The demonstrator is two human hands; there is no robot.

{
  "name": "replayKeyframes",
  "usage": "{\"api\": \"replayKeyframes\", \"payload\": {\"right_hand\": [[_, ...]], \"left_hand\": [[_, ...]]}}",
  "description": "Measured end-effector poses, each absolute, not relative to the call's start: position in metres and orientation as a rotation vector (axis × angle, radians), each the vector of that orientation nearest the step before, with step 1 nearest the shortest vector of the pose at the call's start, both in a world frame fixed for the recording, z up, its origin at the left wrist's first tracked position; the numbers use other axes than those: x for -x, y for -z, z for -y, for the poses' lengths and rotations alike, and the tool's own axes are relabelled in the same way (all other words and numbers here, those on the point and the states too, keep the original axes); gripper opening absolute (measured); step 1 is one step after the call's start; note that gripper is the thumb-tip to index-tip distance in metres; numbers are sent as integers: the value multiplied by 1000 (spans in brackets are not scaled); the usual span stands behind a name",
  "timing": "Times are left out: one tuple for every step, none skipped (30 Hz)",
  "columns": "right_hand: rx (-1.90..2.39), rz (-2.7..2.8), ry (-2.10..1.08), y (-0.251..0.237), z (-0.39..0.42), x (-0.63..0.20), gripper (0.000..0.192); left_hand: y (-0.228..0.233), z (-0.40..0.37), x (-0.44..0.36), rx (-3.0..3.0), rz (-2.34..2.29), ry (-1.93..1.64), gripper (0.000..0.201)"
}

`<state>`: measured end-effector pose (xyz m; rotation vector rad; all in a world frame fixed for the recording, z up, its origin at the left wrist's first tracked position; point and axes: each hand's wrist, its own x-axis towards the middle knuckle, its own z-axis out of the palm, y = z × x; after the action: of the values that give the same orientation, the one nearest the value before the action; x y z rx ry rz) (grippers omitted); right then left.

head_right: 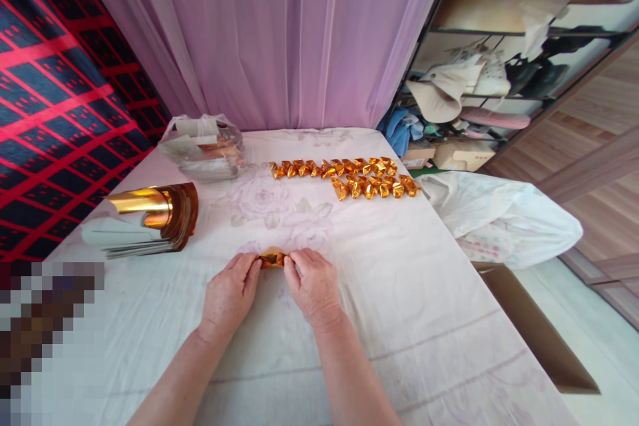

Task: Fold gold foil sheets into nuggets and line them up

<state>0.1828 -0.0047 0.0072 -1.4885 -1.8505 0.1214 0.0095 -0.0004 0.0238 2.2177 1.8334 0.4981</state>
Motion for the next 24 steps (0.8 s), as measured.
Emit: {"api": "replayKeyframes", "payload": {"right_hand": [[1491,1850,-121,-6,4,-183,27],[1491,1847,-120,-6,4,-183,28],[1489,1843,-117,-5,4,-183,28],[1489,1837,-112,-5,4,-182,28],[1488,1832,-107,-4,4,-182,28],[1486,1829,-103,-5,4,-182,28],[1485,1828,-101,-5,4,-181,28],[1482,1831,-102,-6,5,-181,28],[1478,1838,-108,-6,5,-181,28],[1471,1847,-114,-7,5,-180,28],[1463,1852,-117,-7,5,-180,28],[1458,1849,-117,-7,5,-180,28],[1458,1839,-113,-7,5,-180,28],[1462,1824,-108,-6,5,-181,28],[1470,1810,-106,-6,5,-181,28],[1480,1803,-112,-6,4,-181,28],[1489,1799,-126,-5,4,-182,27],[1496,1797,-146,-5,4,-182,25],[1500,1790,-167,-5,5,-182,23],[1502,1775,-188,-5,5,-182,21],[1502,1752,-208,-5,5,-181,20],[1501,1725,-231,-6,6,-181,20],[1500,1698,-259,-6,6,-181,21],[1498,1676,-296,-6,6,-181,20]], "left_hand": [[-23,0,-9,-2231,-1814,-512,24],[-23,0,-9,-2242,-1794,-529,24],[-22,0,-9,-2251,-1774,-543,24],[-22,0,-9,-2258,-1757,-551,24],[-22,0,-9,-2262,-1747,-553,24],[-22,0,-9,-2263,-1744,-552,24],[-21,0,-9,-2262,-1751,-548,23],[-21,0,-9,-2255,-1767,-545,22],[-22,0,-9,-2244,-1790,-541,22],[-22,0,-9,-2234,-1811,-536,21],[-22,1,-10,-2227,-1828,-528,21],[-22,1,-10,-2225,-1835,-516,21],[-23,1,-10,-2229,-1835,-501,22],[-23,1,-10,-2234,-1829,-487,22],[-24,1,-11,-2235,-1826,-478,22],[-24,1,-11,-2226,-1829,-477,22],[-24,0,-11,-2208,-1838,-483,22],[-25,0,-10,-2183,-1850,-497,21],[-25,0,-10,-2155,-1861,-514,21],[-25,-1,-10,-2128,-1871,-530,21],[-25,-1,-9,-2102,-1881,-544,21],[-25,-2,-9,-2079,-1889,-553,21],[-25,-2,-9,-2059,-1897,-561,21],[-25,-3,-8,-2041,-1901,-570,22]]}}
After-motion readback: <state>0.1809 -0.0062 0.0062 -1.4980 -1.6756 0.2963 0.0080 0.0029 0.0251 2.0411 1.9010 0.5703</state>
